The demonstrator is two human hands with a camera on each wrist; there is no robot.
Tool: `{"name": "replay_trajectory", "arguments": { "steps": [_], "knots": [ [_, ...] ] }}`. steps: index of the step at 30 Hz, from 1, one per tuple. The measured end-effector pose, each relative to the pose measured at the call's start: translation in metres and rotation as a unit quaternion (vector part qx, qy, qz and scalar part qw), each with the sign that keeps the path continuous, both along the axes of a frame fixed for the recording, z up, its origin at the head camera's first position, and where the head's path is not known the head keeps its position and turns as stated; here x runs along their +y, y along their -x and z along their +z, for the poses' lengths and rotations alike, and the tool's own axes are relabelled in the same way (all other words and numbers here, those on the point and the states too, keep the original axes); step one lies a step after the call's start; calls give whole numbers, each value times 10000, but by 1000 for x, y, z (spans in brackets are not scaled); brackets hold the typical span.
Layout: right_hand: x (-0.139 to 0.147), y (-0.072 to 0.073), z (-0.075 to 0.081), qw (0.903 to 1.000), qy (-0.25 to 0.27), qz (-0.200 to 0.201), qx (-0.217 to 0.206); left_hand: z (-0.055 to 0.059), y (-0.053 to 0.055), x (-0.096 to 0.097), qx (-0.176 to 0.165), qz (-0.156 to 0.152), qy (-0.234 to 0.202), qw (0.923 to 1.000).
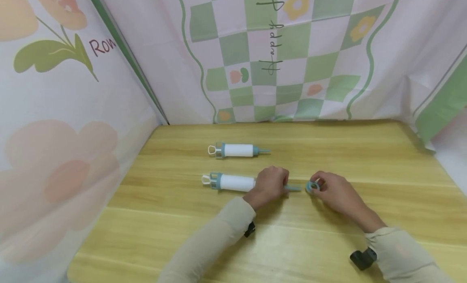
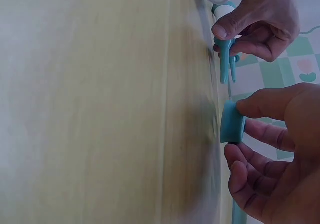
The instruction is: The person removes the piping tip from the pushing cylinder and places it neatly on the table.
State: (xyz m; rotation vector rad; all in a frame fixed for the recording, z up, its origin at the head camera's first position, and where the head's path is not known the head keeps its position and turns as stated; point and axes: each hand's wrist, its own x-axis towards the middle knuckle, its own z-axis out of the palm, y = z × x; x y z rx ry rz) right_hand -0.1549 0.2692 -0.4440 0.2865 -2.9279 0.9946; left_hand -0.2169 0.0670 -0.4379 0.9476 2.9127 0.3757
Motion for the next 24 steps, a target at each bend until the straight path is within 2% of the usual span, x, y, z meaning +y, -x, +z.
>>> {"name": "replay_trajectory", "arguments": {
  "steps": [5,19,24],
  "knots": [
    [-2,2,-3,9999,-124,-15,23,-2,-1,1,-17,-55,54,10000],
    [-5,1,-3,9997,-214,8,-78,-9,-1,2,344,-197,35,9992],
    [-5,2,-3,9997,-186,3,-141,-9,-2,2,290,-174,59,9994]
  ]
}}
